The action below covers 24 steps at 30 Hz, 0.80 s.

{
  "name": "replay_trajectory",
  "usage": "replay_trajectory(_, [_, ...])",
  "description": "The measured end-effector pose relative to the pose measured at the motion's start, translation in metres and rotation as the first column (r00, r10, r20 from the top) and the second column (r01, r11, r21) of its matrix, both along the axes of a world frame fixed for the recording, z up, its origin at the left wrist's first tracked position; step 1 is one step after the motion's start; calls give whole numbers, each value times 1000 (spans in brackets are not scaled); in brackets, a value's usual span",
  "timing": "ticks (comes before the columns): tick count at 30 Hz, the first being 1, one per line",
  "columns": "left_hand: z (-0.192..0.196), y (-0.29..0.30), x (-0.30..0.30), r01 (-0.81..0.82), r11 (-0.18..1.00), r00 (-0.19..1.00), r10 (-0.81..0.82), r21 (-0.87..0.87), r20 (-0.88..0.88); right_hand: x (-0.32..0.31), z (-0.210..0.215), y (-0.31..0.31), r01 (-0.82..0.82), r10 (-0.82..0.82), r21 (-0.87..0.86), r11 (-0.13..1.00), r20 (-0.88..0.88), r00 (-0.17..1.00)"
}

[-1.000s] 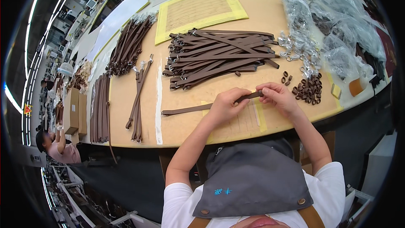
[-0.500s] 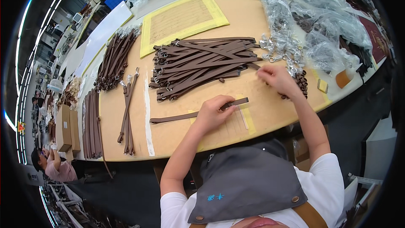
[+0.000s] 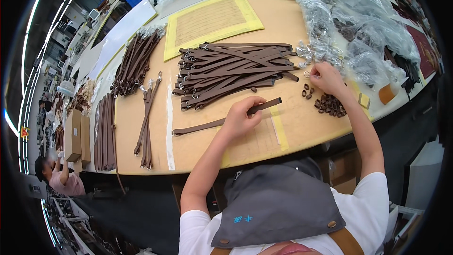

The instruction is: Assemble metal buckles and loops onto leather straps on a workshop table.

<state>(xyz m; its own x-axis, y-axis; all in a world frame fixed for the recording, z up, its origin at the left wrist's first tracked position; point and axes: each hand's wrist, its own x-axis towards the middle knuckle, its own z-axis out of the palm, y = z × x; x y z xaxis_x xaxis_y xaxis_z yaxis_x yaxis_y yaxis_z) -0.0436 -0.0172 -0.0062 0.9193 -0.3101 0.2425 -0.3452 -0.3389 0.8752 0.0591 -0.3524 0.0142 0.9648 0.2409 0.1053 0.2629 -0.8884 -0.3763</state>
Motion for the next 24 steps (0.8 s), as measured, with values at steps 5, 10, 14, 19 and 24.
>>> replay_trajectory(5, [8, -6, 9, -47, 997, 998, 44, -65, -51, -29, 0, 32, 32, 60, 457, 889, -185, 981])
replay_trajectory(10, [6, -4, 12, -77, 981, 991, 56, -178, -121, -53, -1, 70, 99, 548, 950, 297, -255, 797])
replay_trajectory(14, [6, 0, 12, -73, 956, 988, 30, -283, -153, -51, -10, 91, 127, 620, 975, 182, -214, 755])
replay_trajectory(19, [8, 4, 12, 3, 935, 987, -59, -355, -147, -47, -19, 99, 216, 704, 962, 169, -271, 657])
replay_trajectory(24, [10, 4, 8, -23, 957, 991, -16, -290, -130, -48, -25, 114, 300, 756, 949, 96, -265, 598])
